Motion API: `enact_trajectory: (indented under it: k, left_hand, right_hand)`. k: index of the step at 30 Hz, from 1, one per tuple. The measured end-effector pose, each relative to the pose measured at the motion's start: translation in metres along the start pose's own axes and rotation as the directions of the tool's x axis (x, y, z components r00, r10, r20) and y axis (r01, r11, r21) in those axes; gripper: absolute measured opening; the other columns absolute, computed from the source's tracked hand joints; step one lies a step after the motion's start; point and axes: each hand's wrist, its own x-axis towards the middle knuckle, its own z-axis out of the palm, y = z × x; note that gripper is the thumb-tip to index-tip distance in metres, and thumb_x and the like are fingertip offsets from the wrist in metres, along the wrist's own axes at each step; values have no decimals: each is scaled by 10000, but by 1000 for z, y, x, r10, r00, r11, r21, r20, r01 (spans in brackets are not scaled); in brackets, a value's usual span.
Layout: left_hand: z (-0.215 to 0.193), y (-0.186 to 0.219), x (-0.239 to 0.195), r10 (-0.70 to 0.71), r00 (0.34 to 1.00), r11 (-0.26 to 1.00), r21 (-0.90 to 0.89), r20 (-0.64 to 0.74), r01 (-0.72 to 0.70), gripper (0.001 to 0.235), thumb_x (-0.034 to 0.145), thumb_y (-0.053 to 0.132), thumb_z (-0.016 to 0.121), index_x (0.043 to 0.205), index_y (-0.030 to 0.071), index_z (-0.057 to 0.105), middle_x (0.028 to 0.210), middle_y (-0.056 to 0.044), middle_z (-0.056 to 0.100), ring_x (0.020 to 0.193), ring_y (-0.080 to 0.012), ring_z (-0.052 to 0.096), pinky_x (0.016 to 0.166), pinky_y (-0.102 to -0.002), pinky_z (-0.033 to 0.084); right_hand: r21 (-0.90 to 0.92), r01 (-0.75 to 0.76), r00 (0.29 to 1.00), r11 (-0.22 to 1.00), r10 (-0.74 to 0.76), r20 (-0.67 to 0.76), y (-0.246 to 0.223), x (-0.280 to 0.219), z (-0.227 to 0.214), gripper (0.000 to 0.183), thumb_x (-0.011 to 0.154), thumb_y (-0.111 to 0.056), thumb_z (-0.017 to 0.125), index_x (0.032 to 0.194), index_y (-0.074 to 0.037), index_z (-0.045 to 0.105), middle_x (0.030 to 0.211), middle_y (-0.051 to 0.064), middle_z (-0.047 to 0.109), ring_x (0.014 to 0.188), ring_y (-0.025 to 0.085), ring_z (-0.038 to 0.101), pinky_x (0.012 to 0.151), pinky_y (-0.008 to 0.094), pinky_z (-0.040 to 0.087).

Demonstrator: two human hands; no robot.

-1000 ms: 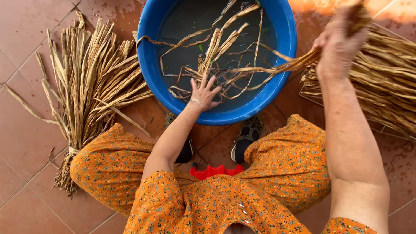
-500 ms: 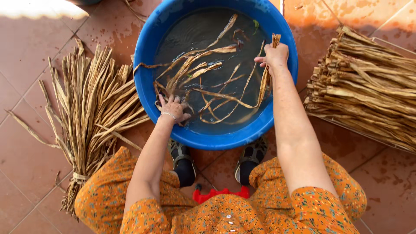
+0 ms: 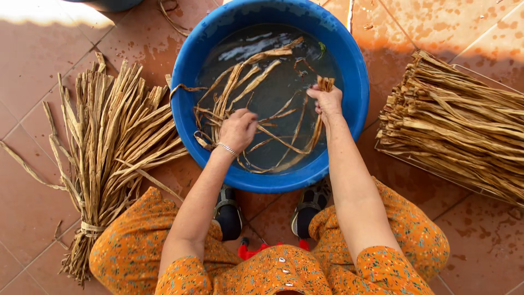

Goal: The person sits on a tiled floor and repeatedly dips bundles of dried plant strips into a blue basin of water, then wrings and places them on the floor. The person handles the strips by hand, occasionally using scissors to cut a bundle.

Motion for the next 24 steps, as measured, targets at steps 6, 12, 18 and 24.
enact_trajectory:
  k: [6,12,18,24]
  left_hand:
    - [14,77,25,42,966,851,-498,-255,-169,345,982,193,668,1260,-11,654,1119,-171,711,1000,-296,697,859,-383,557]
    - [-23,115,24,-127,988,824,-563,-88,56,260,1015,221,601,1090,17,743,892,-122,785,772,-163,742,715,-307,580]
    - [-69,157,24,18,996,674,-734,-92,-79,321,979,186,523,1152,37,748,872,-70,786,769,-127,720,726,-302,595]
    - [-74,178,8,21,999,775,-632,44,12,358,960,250,484,793,22,703,656,-70,661,612,-158,624,627,-312,517]
  right_hand:
    - [153,-29,931,988,-29,365,-80,-108,29,222,801,-31,837,950,-78,679,693,-9,594,503,77,498,417,239,345]
    - [16,181,879,983,-169,446,-125,-184,34,192,923,-195,777,1091,-105,757,771,-29,648,568,50,522,443,220,359]
    - [52,468,809,882,-451,378,-138,-220,41,238,1011,-276,707,1064,-52,765,943,-1,757,806,76,684,635,212,543]
    - [245,449,849,859,-496,183,-171,-213,24,326,1056,-308,556,905,-57,697,856,94,766,703,169,734,641,323,651]
